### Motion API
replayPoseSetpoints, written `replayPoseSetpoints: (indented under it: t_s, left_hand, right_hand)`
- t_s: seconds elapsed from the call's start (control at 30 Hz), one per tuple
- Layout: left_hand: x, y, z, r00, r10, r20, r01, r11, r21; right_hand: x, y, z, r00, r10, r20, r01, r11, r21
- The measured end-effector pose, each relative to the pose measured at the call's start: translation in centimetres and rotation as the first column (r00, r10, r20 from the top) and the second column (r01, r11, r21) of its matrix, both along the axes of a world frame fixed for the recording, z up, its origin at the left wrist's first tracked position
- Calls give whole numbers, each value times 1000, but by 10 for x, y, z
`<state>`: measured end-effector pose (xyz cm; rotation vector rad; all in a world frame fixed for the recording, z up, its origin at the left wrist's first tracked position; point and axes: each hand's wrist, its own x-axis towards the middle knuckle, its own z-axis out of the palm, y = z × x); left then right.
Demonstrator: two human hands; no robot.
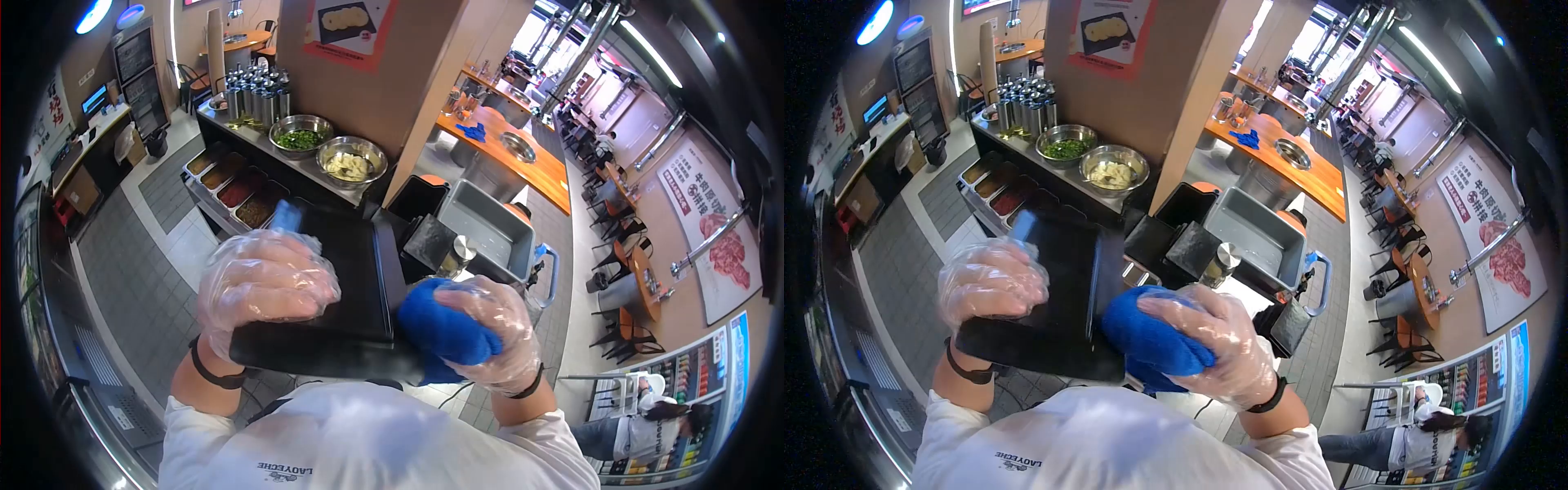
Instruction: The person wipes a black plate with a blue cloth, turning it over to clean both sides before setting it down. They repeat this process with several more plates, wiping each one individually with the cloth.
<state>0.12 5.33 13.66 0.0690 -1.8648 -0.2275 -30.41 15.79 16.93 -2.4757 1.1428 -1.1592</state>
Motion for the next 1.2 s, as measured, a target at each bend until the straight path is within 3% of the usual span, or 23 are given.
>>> replayPoseSetpoints:
  t_s: [0.03,0.1,0.17,0.2,0.3,0.37,0.43,0.47,0.5,0.53,0.57,0.63,0.7,0.77,0.8,0.9,0.97,1.0,1.1,1.17,1.2]
  left_hand:
    - [4,-1,-2,993,-115,-32,117,990,77]
    - [13,-2,-10,992,-79,-93,91,987,132]
    - [20,-6,-11,957,-164,-240,209,962,175]
    - [24,-7,-12,944,-161,-290,218,960,175]
    - [40,-8,-17,932,-117,-343,211,945,251]
    - [48,-14,-19,906,-173,-386,289,919,268]
    - [59,-17,-21,874,-244,-421,395,861,322]
    - [63,-20,-23,874,-243,-420,398,854,335]
    - [65,-25,-25,865,-304,-399,432,857,282]
    - [68,-28,-26,851,-369,-374,469,853,227]
    - [72,-31,-26,848,-382,-369,482,844,235]
    - [79,-37,-25,823,-372,-430,488,850,199]
    - [87,-38,-33,817,-370,-443,510,821,256]
    - [91,-45,-39,783,-387,-487,584,727,361]
    - [90,-47,-41,773,-387,-502,593,721,358]
    - [81,-58,-45,733,-518,-441,667,676,313]
    - [83,-60,-49,696,-542,-472,714,593,372]
    - [87,-65,-52,710,-520,-474,698,611,373]
    - [85,-67,-61,699,-484,-527,708,574,411]
    - [78,-67,-64,685,-492,-538,728,487,482]
    - [72,-71,-62,743,-519,-422,669,585,459]
  right_hand:
    - [9,-3,1,1000,11,4,-11,999,34]
    - [24,-11,-1,999,35,-6,-35,997,68]
    - [35,-22,-11,993,96,73,-106,983,149]
    - [48,-22,-13,1000,-6,16,4,997,80]
    - [67,-47,-42,970,-89,226,30,967,255]
    - [81,-37,-25,993,-97,-63,101,993,61]
    - [84,-11,-8,994,1,-106,2,1000,25]
    - [83,1,-11,990,30,136,-82,915,396]
    - [86,11,-16,929,-44,368,-236,697,678]
    - [96,-10,-11,969,246,22,-247,967,69]
    - [94,-18,-16,977,176,-119,-165,981,98]
    - [109,-37,-20,971,-73,-227,83,996,38]
    - [113,-57,-45,994,-42,-98,50,996,75]
    - [128,-31,-31,980,-104,-171,105,994,1]
    - [128,-21,-24,992,-9,-125,7,1000,-22]
    - [138,-15,-28,995,6,-97,-3,999,35]
    - [140,-19,-27,995,45,-89,-39,997,66]
    - [140,-24,-28,976,-79,-205,94,993,64]
    - [133,-27,-66,966,-167,-197,192,975,113]
    - [148,-10,-30,993,-79,-92,88,991,105]
    - [151,-6,-28,999,-20,-45,19,1000,-12]
